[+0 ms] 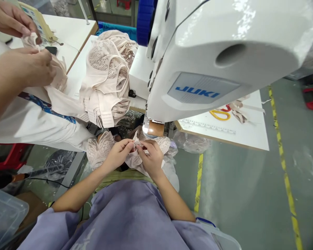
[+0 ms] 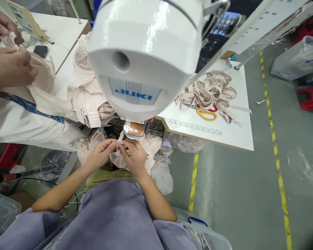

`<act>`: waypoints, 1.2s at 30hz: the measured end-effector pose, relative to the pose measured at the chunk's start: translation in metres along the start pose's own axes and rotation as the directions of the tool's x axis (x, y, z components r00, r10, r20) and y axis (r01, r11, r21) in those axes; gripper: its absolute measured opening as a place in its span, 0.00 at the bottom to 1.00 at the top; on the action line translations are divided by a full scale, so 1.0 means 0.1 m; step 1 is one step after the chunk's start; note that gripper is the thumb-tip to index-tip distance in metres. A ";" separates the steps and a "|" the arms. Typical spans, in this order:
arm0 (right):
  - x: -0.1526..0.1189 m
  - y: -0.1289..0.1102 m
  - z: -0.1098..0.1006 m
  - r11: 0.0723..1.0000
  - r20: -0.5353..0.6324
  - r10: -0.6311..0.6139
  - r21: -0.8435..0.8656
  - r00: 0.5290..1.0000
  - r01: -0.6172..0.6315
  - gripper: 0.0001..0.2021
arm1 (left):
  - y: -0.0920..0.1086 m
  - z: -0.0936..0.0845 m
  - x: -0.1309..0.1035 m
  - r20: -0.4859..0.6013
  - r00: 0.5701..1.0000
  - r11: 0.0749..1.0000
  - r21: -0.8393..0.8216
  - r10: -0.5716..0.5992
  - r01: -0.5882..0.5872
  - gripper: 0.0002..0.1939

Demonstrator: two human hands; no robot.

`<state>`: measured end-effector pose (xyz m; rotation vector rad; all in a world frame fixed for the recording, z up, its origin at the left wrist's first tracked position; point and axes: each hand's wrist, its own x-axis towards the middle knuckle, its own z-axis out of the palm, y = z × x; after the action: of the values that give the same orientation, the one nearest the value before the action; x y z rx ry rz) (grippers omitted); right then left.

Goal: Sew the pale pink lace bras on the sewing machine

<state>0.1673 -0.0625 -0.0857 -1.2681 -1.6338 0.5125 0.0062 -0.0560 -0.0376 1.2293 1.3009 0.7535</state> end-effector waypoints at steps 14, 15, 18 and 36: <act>0.03 0.36 -0.07 0.956 0.176 -0.289 0.096 0.941 0.276 0.07 | 0.04 0.02 0.12 -0.047 0.998 0.961 0.272 -0.034 0.046 0.19; 0.12 0.52 -0.19 0.961 0.210 -0.274 0.037 0.938 0.272 0.08 | 0.00 -0.02 0.14 -0.041 0.998 0.948 0.313 -0.046 0.057 0.20; 0.63 1.14 -0.85 0.924 0.085 0.037 -0.383 0.996 -0.001 0.14 | -0.10 -0.10 0.17 -0.056 0.998 0.915 0.402 -0.019 0.040 0.21; 1.01 1.36 -2.17 0.445 0.217 0.465 -0.895 0.859 -0.015 0.24 | 0.02 -0.04 0.09 0.029 0.992 0.992 -0.001 -0.126 0.126 0.19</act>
<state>0.4241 0.0308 -0.0537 -2.3421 -2.2284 0.0641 0.0043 -0.0464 -0.0378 1.1400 1.3398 0.6451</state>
